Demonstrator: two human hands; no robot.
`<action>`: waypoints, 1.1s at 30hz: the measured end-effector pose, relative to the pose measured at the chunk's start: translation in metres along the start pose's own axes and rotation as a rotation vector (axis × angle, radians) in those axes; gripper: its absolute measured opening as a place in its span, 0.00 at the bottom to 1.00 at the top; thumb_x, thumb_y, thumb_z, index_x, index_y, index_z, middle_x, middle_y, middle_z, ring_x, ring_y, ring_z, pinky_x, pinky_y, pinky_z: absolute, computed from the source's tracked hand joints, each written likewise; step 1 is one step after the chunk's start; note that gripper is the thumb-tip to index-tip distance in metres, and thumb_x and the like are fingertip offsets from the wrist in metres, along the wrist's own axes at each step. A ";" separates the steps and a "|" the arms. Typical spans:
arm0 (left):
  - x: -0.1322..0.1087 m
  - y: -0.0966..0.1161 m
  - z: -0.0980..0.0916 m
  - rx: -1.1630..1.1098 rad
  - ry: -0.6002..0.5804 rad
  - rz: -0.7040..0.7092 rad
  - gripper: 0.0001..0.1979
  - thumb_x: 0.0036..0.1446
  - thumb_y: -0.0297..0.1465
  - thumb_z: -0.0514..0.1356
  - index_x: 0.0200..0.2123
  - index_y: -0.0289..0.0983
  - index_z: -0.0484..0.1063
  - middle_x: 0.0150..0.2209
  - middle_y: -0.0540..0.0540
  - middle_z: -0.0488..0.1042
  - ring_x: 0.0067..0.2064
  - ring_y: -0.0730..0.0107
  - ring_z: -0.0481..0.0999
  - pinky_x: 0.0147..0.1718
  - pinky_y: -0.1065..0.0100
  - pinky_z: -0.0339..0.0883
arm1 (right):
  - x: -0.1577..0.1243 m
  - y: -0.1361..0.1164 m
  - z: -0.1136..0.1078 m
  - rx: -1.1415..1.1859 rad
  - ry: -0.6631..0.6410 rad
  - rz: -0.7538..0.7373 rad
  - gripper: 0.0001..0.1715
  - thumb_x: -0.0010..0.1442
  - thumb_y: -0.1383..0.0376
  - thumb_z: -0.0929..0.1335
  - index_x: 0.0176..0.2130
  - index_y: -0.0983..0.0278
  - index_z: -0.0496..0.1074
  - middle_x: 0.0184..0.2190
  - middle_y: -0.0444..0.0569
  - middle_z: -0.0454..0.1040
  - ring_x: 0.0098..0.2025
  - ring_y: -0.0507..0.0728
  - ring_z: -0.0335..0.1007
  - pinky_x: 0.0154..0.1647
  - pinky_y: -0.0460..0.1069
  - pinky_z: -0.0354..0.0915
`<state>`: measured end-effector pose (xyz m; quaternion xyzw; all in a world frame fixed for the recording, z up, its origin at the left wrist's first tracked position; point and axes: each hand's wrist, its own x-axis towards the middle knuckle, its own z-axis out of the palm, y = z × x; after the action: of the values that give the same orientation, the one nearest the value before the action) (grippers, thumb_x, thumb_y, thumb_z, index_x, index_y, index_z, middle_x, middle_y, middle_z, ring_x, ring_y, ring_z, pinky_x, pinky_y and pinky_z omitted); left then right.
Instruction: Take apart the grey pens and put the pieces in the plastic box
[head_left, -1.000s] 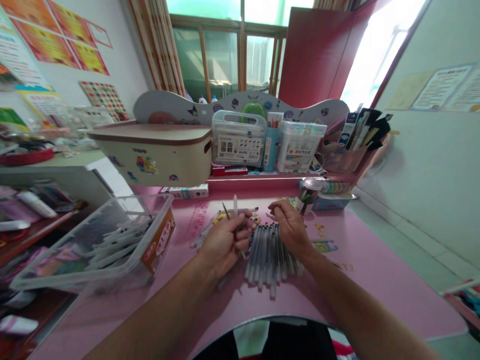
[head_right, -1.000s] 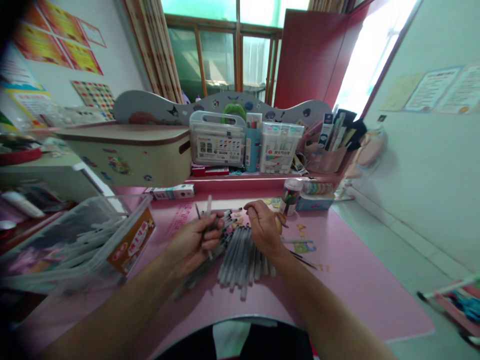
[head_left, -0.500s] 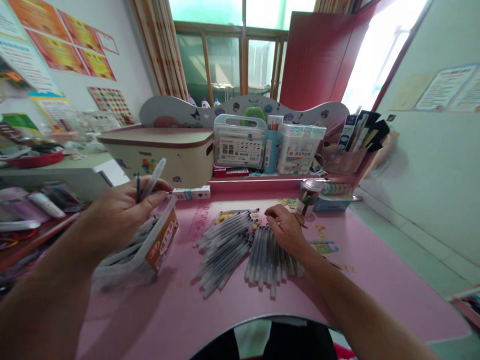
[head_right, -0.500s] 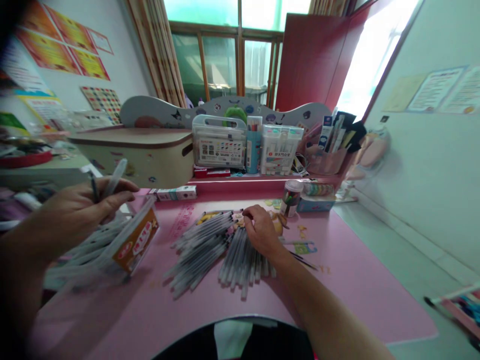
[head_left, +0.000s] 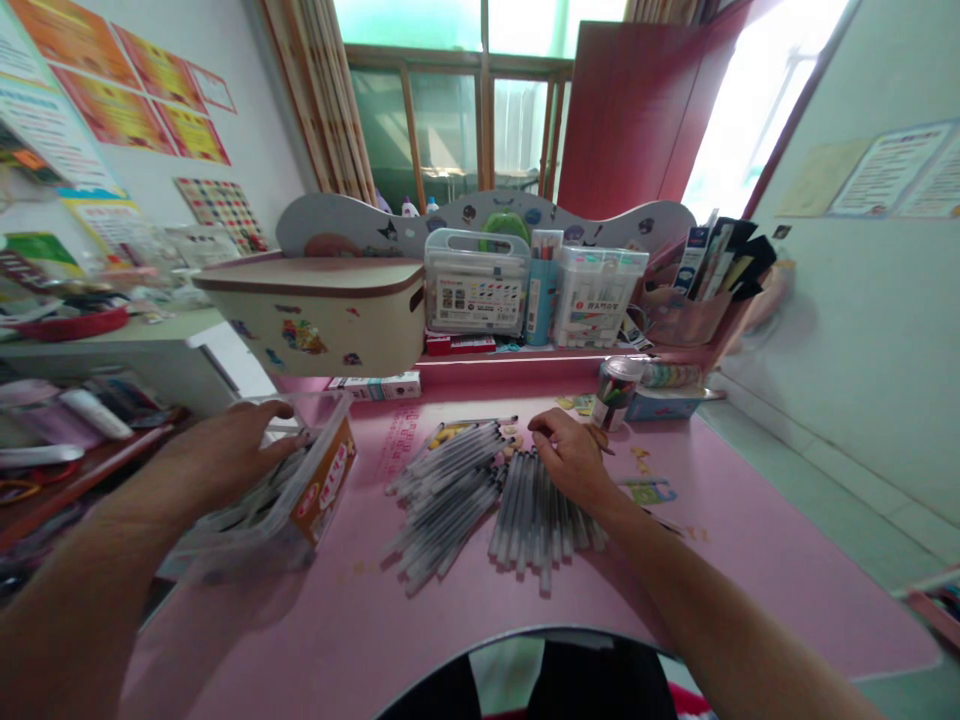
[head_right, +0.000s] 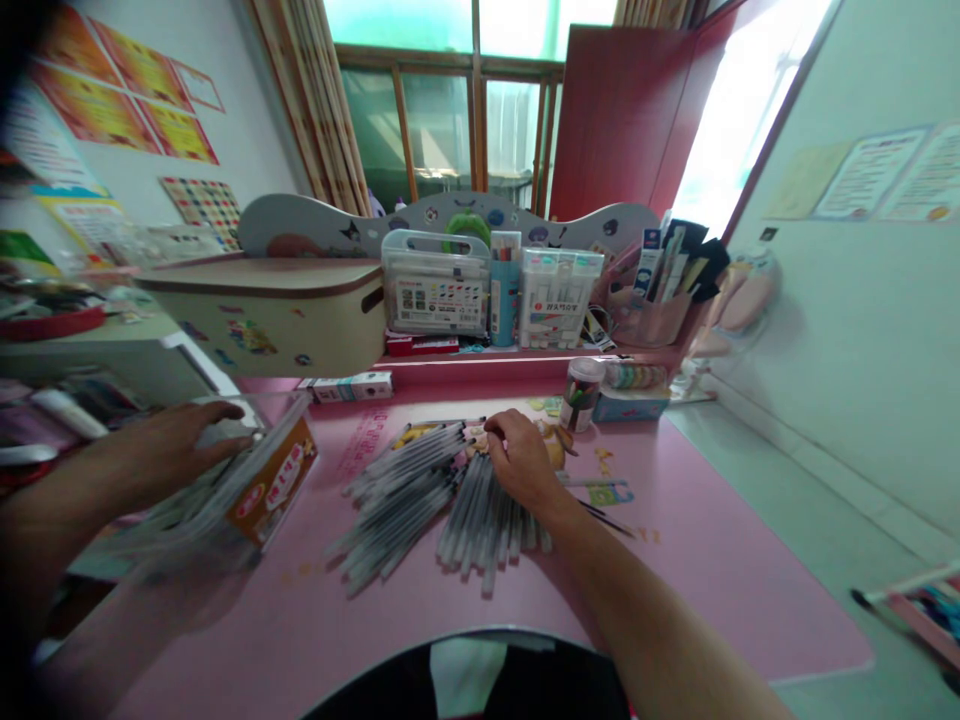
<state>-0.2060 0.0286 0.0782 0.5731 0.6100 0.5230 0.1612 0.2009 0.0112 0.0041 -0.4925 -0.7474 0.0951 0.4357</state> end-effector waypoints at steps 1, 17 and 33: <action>-0.004 0.009 0.003 0.239 -0.074 0.097 0.05 0.44 0.28 0.70 0.26 0.38 0.76 0.26 0.48 0.74 0.28 0.61 0.71 0.40 0.64 0.61 | 0.000 0.000 0.000 -0.002 -0.002 -0.001 0.07 0.58 0.71 0.63 0.35 0.65 0.71 0.33 0.51 0.73 0.37 0.58 0.68 0.40 0.51 0.60; -0.094 0.066 0.143 0.801 -0.712 0.548 0.09 0.58 0.29 0.56 0.40 0.35 0.74 0.44 0.38 0.74 0.46 0.54 0.74 0.43 0.59 0.68 | 0.000 0.005 0.002 -0.017 0.010 -0.032 0.07 0.59 0.71 0.63 0.35 0.65 0.70 0.33 0.52 0.73 0.37 0.58 0.68 0.40 0.51 0.61; -0.092 0.063 0.154 0.801 -0.718 0.411 0.10 0.56 0.31 0.56 0.35 0.36 0.76 0.36 0.38 0.77 0.39 0.53 0.77 0.36 0.61 0.64 | 0.000 0.005 0.004 -0.051 -0.007 -0.047 0.07 0.58 0.72 0.63 0.34 0.65 0.71 0.33 0.52 0.73 0.36 0.57 0.68 0.40 0.50 0.61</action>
<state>-0.0231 0.0056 0.0310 0.8378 0.5437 0.0443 0.0236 0.2015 0.0147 -0.0010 -0.4856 -0.7624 0.0674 0.4224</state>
